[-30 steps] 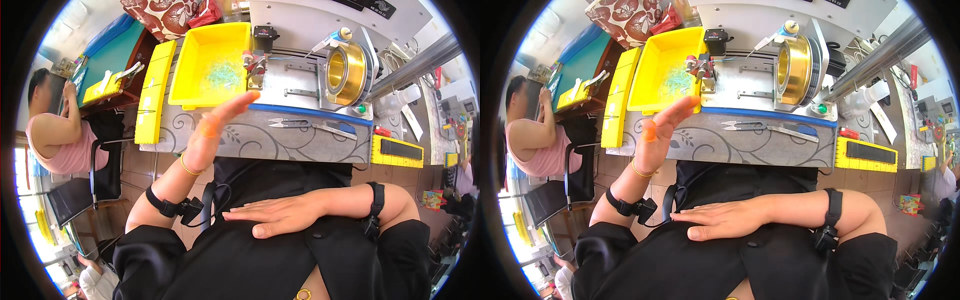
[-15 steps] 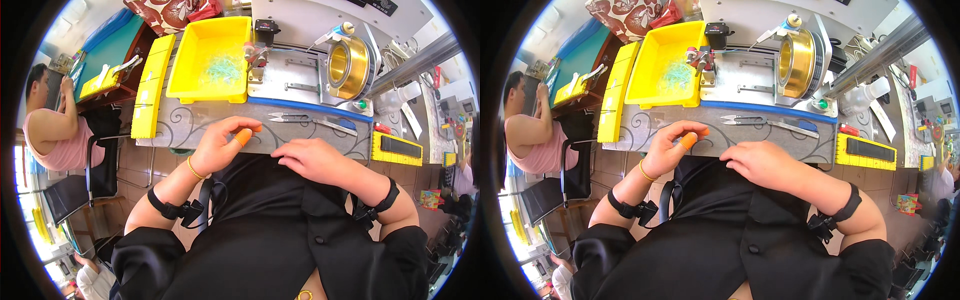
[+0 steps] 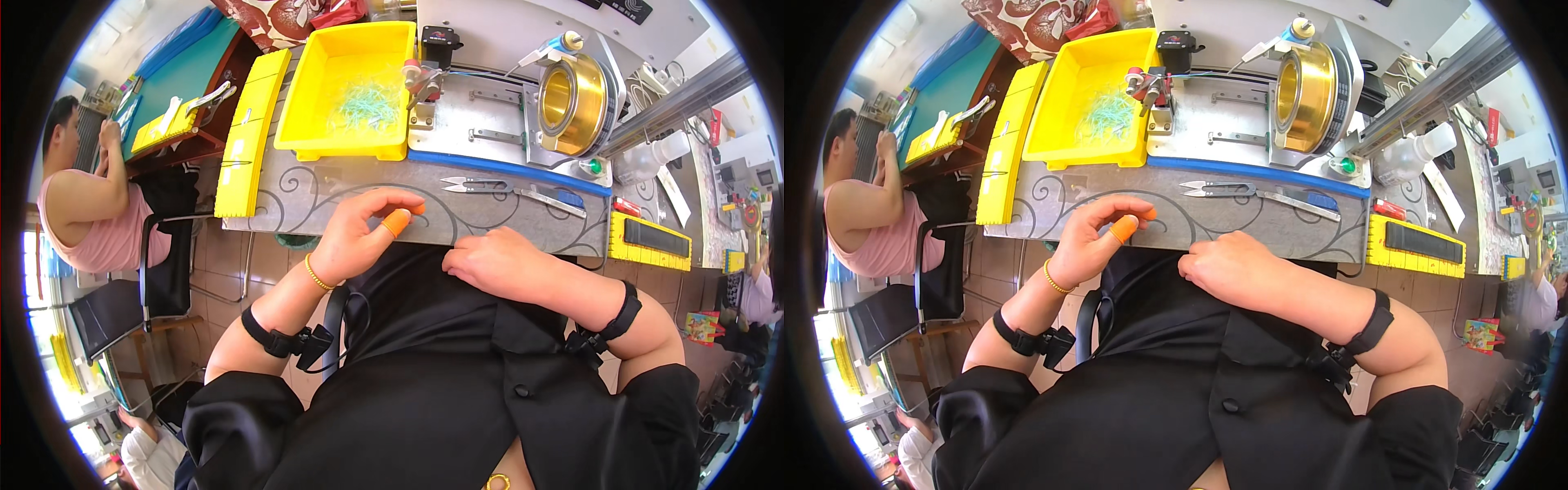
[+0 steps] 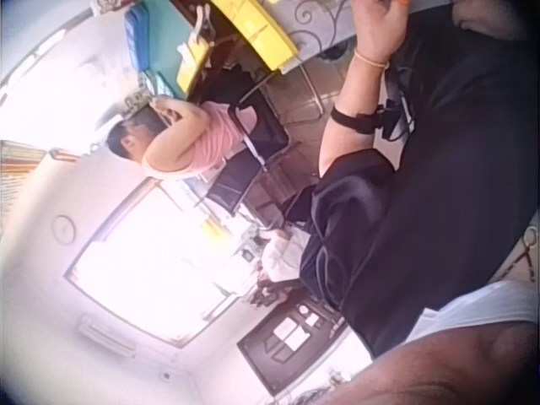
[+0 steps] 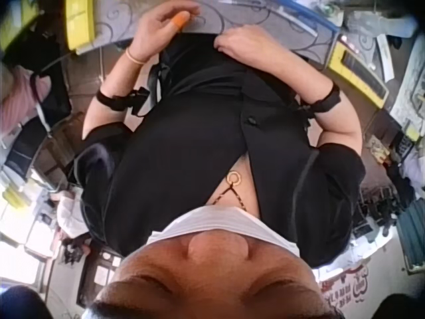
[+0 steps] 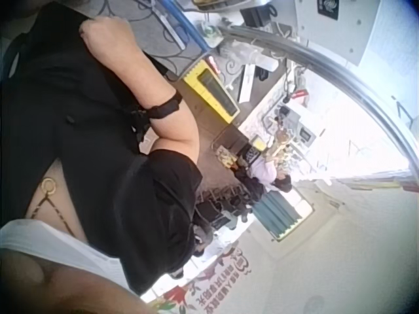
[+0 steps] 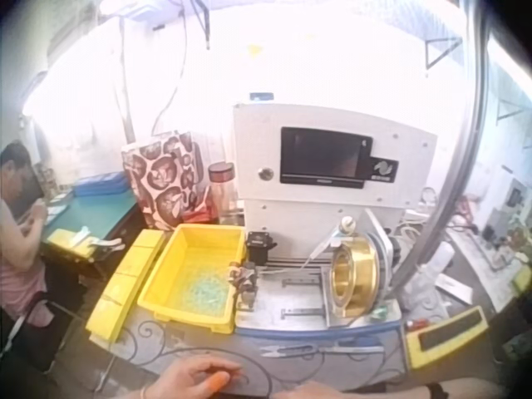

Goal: The person applies glue from a glue bottle to small metal components and blue plastic parts, then assembles them using a specialized machine. Tweezers are used to manipulate the small components.

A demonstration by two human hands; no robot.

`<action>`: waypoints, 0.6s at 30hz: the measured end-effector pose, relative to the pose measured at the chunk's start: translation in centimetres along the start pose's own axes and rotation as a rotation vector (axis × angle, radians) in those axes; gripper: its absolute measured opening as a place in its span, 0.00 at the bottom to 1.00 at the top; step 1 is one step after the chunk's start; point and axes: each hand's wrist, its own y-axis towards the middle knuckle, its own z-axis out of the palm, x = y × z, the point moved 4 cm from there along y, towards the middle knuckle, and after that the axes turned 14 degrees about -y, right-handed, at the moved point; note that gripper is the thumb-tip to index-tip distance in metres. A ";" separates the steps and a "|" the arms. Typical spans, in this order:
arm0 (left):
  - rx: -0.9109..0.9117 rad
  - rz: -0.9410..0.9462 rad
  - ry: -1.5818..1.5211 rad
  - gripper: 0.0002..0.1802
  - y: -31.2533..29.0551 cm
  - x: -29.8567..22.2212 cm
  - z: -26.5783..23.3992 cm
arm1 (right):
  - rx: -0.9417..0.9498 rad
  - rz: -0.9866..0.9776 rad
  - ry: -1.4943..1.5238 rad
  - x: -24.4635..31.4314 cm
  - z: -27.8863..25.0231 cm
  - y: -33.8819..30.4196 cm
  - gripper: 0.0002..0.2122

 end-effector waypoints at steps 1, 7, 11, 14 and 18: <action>0.000 0.000 0.000 0.13 0.0 0.0 0.0 | 0.041 -0.006 -0.058 0.1 0.0 0.1 0.06; 0.003 0.010 -0.005 0.13 -0.1 -0.4 0.2 | -0.226 0.028 0.158 -0.7 0.0 0.1 0.07; -0.066 0.035 -0.055 0.11 -0.5 -1.1 0.2 | 0.080 0.402 1.120 -1.3 -3.1 -0.9 0.10; -0.061 0.035 -0.054 0.11 -0.5 -1.6 0.5 | 0.025 0.387 1.318 -1.2 -4.8 -1.8 0.10; -0.038 0.045 -0.057 0.11 -0.2 -1.7 0.9 | 0.025 0.368 1.408 -0.9 -5.6 -2.1 0.10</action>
